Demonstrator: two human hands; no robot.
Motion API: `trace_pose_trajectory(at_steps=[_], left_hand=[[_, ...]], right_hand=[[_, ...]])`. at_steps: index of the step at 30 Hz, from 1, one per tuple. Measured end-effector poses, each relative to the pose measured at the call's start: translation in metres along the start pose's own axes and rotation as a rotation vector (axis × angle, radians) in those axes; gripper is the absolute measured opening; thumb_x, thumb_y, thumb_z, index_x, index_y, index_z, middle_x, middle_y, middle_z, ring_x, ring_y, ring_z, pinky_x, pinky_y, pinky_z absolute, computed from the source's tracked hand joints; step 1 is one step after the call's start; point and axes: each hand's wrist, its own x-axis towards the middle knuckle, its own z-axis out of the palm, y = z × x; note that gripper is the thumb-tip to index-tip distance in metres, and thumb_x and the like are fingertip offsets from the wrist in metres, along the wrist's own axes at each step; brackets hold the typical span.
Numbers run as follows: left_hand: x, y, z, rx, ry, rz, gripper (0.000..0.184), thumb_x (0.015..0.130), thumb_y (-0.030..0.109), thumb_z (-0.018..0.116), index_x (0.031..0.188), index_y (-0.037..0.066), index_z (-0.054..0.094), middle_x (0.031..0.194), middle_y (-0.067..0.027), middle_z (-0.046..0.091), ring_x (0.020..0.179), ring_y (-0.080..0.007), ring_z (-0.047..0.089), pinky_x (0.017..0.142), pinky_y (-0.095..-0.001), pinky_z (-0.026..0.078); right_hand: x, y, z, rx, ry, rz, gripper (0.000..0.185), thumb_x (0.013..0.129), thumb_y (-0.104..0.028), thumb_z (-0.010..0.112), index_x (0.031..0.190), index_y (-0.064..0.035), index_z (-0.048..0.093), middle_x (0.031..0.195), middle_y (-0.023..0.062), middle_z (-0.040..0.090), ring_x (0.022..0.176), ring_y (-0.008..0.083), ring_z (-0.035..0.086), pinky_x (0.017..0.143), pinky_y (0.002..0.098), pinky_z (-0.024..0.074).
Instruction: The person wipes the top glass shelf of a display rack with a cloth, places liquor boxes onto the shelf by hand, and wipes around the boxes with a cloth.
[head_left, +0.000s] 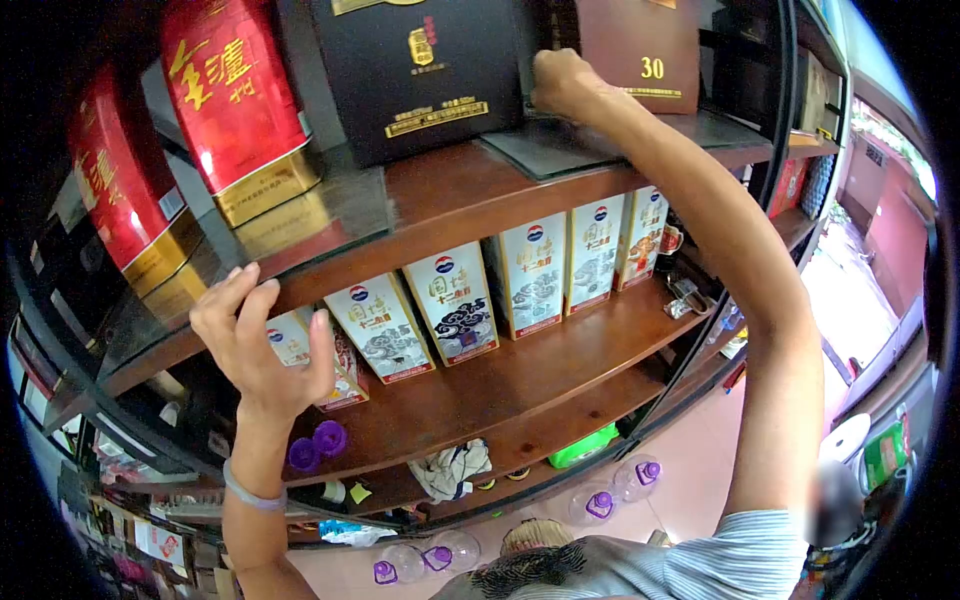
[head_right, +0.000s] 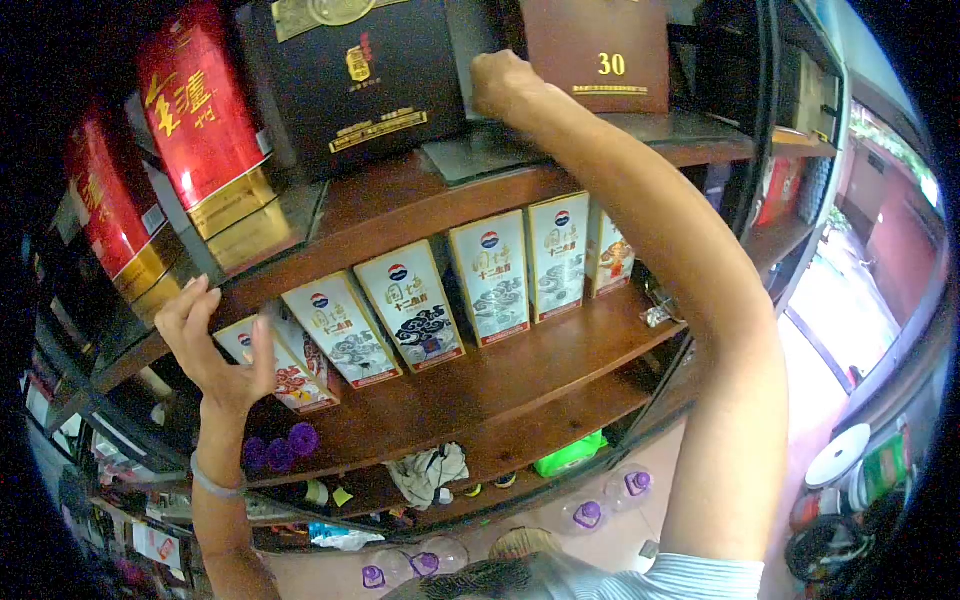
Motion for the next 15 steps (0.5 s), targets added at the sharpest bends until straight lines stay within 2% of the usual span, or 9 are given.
trace_pose_trajectory(at_steps=[1,3,5,7,10,11,12,13,15], left_hand=[[0.000,0.000,-0.001,0.014,-0.009,0.001,0.047,0.069,0.012,0.068,0.110,0.001,0.049,0.112,-0.0198,0.051,0.101,-0.0351,0.048,0.088,-0.0440,0.036],[0.002,0.002,0.003,-0.037,0.007,0.012,0.047,0.071,0.010,0.066,0.113,0.000,0.048,0.113,-0.0214,0.052,0.102,-0.0351,0.049,0.091,-0.0442,0.036],[0.001,0.003,0.000,-0.028,-0.005,0.025,0.047,0.072,0.009,0.065,0.115,-0.001,0.048,0.115,-0.0220,0.051,0.103,-0.0355,0.048,0.092,-0.0446,0.035],[0.000,0.002,-0.002,-0.032,-0.020,0.018,0.047,0.072,0.009,0.065,0.115,-0.001,0.047,0.116,-0.0219,0.051,0.103,-0.0360,0.048,0.092,-0.0447,0.035],[0.001,-0.001,-0.003,-0.022,0.008,0.011,0.051,0.074,0.013,0.065,0.119,-0.003,0.048,0.112,-0.0205,0.052,0.102,-0.0348,0.048,0.089,-0.0435,0.035],[0.001,-0.002,-0.003,-0.021,-0.001,0.008,0.051,0.074,0.014,0.066,0.119,-0.003,0.049,0.111,-0.0197,0.052,0.101,-0.0341,0.048,0.087,-0.0431,0.036],[0.003,0.002,-0.006,0.015,-0.039,-0.018,0.053,0.074,0.015,0.066,0.121,-0.003,0.048,0.109,-0.0193,0.053,0.100,-0.0337,0.048,0.088,-0.0421,0.036],[0.009,0.006,-0.010,0.048,-0.078,-0.037,0.054,0.075,0.015,0.066,0.122,-0.004,0.048,0.107,-0.0189,0.054,0.100,-0.0333,0.049,0.088,-0.0412,0.036],[0.002,-0.002,-0.009,0.169,-0.197,0.007,0.055,0.077,0.016,0.067,0.125,-0.003,0.047,0.113,-0.0193,0.055,0.106,-0.0341,0.049,0.091,-0.0399,0.035]], right_hand=[[0.005,0.002,0.005,-0.049,-0.034,-0.030,0.024,0.079,-0.010,0.059,0.098,0.0014,0.066,0.103,0.0253,0.063,0.098,0.0362,0.062,0.083,0.0412,0.0524],[-0.001,0.007,0.016,0.007,0.175,-0.004,0.027,0.079,-0.022,0.063,0.085,0.0036,0.066,0.089,0.0246,0.065,0.085,0.0382,0.065,0.076,0.0436,0.0534],[-0.019,0.009,0.001,0.082,0.318,-0.035,0.034,0.082,-0.031,0.063,0.083,0.0034,0.067,0.085,0.0244,0.065,0.083,0.0389,0.065,0.075,0.0445,0.0528],[-0.043,0.003,-0.019,0.199,0.337,0.052,0.029,0.081,-0.024,0.062,0.092,0.0021,0.066,0.091,0.0233,0.066,0.085,0.0359,0.066,0.076,0.0445,0.0533],[-0.079,0.012,-0.021,0.345,0.604,-0.109,0.033,0.080,-0.030,0.062,0.066,0.0002,0.066,0.068,0.0236,0.063,0.068,0.0394,0.064,0.065,0.0450,0.0530],[-0.094,0.015,-0.020,0.300,0.708,-0.172,0.031,0.079,-0.030,0.062,0.067,-0.0020,0.067,0.065,0.0214,0.062,0.063,0.0397,0.062,0.060,0.0458,0.0519],[-0.106,0.016,-0.016,0.384,0.780,-0.268,0.034,0.080,-0.030,0.061,0.064,-0.0001,0.064,0.062,0.0197,0.061,0.057,0.0375,0.062,0.054,0.0453,0.0504],[-0.123,0.018,-0.016,0.295,0.543,-0.199,0.022,0.082,-0.022,0.061,0.079,0.0000,0.062,0.072,0.0164,0.062,0.060,0.0275,0.061,0.052,0.0367,0.0503],[-0.150,0.017,-0.004,0.455,0.626,-0.281,0.011,0.086,-0.012,0.058,0.086,-0.0010,0.061,0.084,0.0131,0.062,0.068,0.0209,0.061,0.055,0.0287,0.0515]])
